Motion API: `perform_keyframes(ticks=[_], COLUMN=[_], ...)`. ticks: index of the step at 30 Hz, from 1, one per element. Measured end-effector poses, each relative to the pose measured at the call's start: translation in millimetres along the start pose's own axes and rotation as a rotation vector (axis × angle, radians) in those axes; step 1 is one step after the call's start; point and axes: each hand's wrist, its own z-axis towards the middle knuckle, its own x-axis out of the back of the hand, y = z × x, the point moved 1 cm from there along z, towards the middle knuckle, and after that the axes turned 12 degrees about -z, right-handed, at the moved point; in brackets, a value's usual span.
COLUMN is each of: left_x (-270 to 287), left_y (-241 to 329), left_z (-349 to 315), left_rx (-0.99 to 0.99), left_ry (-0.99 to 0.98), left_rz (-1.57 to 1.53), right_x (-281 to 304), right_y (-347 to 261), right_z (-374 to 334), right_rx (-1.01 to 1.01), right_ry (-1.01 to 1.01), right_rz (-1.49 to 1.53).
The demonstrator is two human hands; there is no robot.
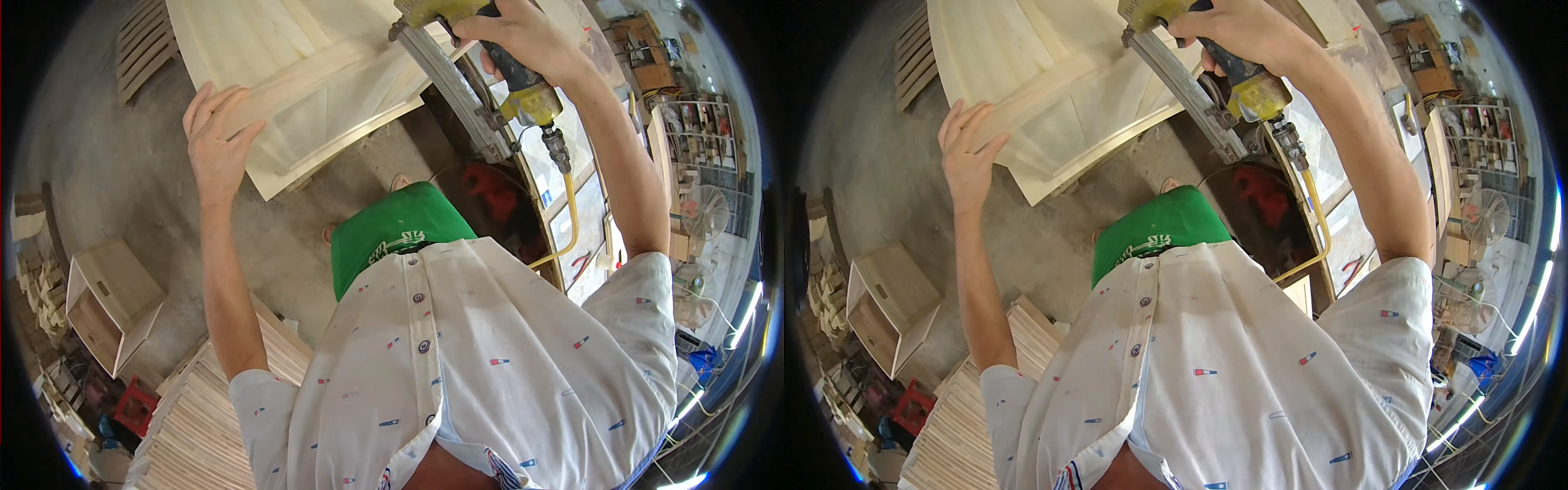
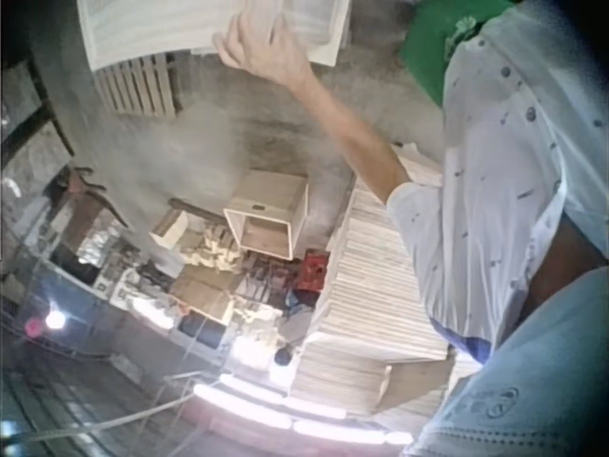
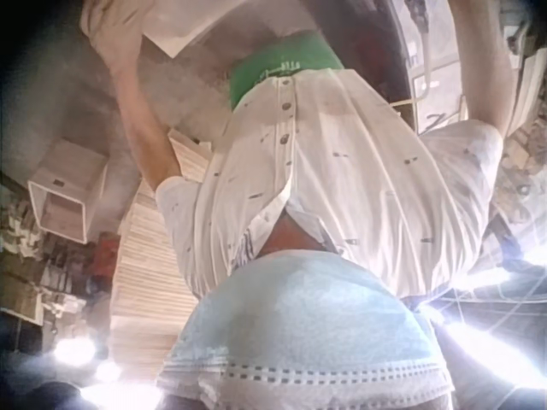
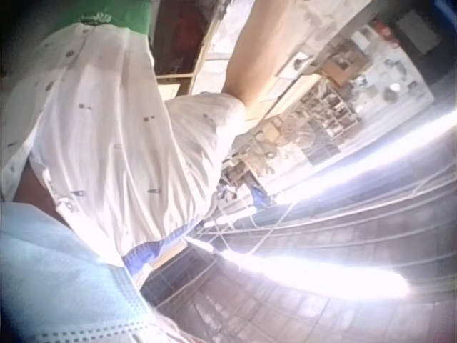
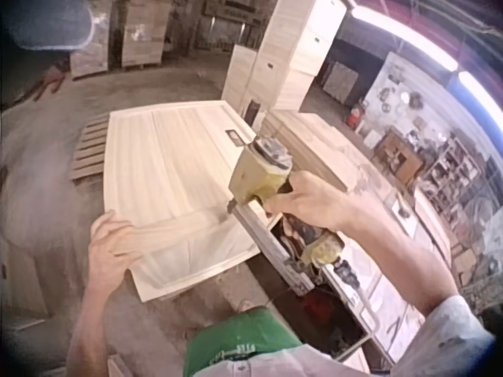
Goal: Assemble a wooden box using glue and a pneumatic staple gun.
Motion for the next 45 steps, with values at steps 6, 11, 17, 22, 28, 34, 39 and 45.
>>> perform_keyframes(ticks=[6, 11, 17, 22, 28, 34, 39, 45], left_x=[-5, -3, 0, -2, -7, 2, 0, -13], left_y=[0, 4, 10, 13, 9, 6, -16, 3], left_z=[0, 2, 4, 3, 3, 3, -1, 6], left_rx=[-0.018, 0.019, 0.073, 0.126, 0.079, 0.027, -0.124, 0.031], left_ry=[0.01, 0.002, -0.017, -0.019, -0.034, -0.039, -0.018, -0.066], left_rz=[0.032, 0.059, 0.053, 0.076, 0.098, 0.118, 0.148, 0.136], right_x=[14, 26, 55, 68, 44, 45, 53, 56], right_y=[-5, 13, 52, 71, 112, 95, 88, 120], right_z=[5, 9, 1, 3, 10, 14, 11, -22], right_rx=[-0.085, -0.065, -0.227, -0.265, 0.014, 0.027, -0.251, -0.35], right_ry=[-0.198, -0.181, -0.052, -0.11, -0.051, 0.055, -0.19, 0.016], right_rz=[-0.015, -0.067, -0.164, -0.236, 0.045, 0.003, 0.01, 0.069])
